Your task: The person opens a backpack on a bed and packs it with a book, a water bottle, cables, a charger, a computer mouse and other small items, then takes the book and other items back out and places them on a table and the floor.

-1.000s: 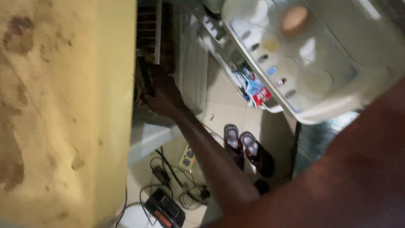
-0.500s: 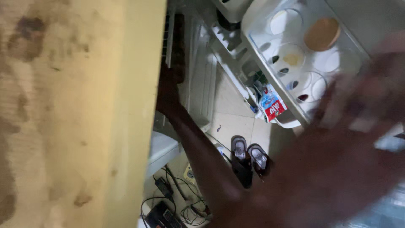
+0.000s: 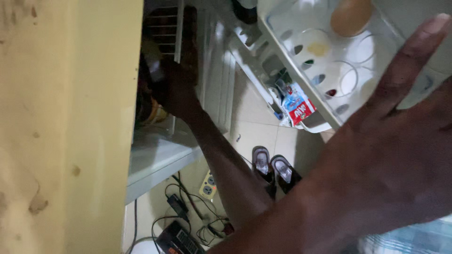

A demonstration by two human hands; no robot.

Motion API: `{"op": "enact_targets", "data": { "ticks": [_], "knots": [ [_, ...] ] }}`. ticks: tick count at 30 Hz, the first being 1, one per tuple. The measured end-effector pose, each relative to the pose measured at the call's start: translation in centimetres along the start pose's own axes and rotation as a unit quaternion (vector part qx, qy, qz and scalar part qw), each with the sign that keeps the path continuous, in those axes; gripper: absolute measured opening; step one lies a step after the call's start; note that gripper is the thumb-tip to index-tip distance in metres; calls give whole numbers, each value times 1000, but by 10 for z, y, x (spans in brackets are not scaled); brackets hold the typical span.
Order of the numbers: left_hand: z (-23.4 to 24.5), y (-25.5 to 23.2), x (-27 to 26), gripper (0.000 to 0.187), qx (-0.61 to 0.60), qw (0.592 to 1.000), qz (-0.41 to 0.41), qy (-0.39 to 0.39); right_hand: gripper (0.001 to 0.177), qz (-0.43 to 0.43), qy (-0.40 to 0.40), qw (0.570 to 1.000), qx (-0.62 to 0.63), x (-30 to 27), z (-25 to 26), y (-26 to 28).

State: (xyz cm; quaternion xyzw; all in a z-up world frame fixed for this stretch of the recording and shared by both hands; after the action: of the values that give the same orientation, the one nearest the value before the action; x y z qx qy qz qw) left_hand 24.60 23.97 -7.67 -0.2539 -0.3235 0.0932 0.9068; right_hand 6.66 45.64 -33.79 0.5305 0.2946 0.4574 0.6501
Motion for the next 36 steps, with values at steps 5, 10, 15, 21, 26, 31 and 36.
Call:
{"op": "enact_targets", "data": {
  "ticks": [5,10,15,21,26,31,36],
  "knots": [
    [11,-6,16,34,68,998,9,8,73,-12,12,1000,-25,-10,9,-3],
    [23,-12,25,75,117,988,19,95,71,-84,-4,996,16,-63,54,4],
    [53,-25,22,88,87,991,91,47,59,-263,15,962,70,-162,145,12],
    [84,-29,-1,64,160,977,138,33,48,-331,70,936,95,-215,180,46],
    [105,-44,-39,49,218,971,31,92,38,-322,84,938,99,-270,235,90],
    [110,-16,-80,49,204,949,56,235,30,-344,77,936,11,-254,269,128],
    [111,20,-126,43,392,843,62,364,31,-392,100,889,213,-242,290,131]
  ]
}}
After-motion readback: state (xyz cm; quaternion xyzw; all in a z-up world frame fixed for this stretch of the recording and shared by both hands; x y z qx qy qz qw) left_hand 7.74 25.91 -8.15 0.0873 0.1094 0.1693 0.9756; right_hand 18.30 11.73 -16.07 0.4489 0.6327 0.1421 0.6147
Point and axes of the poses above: each hand's wrist, its own x-axis towards the middle knuckle, its own z-axis out of the back of the hand, y = z × x, the point moved 6 cm from there along x, towards the middle knuckle, and after that the axes turned 14 degrees about -z, right-handed, at the moved point
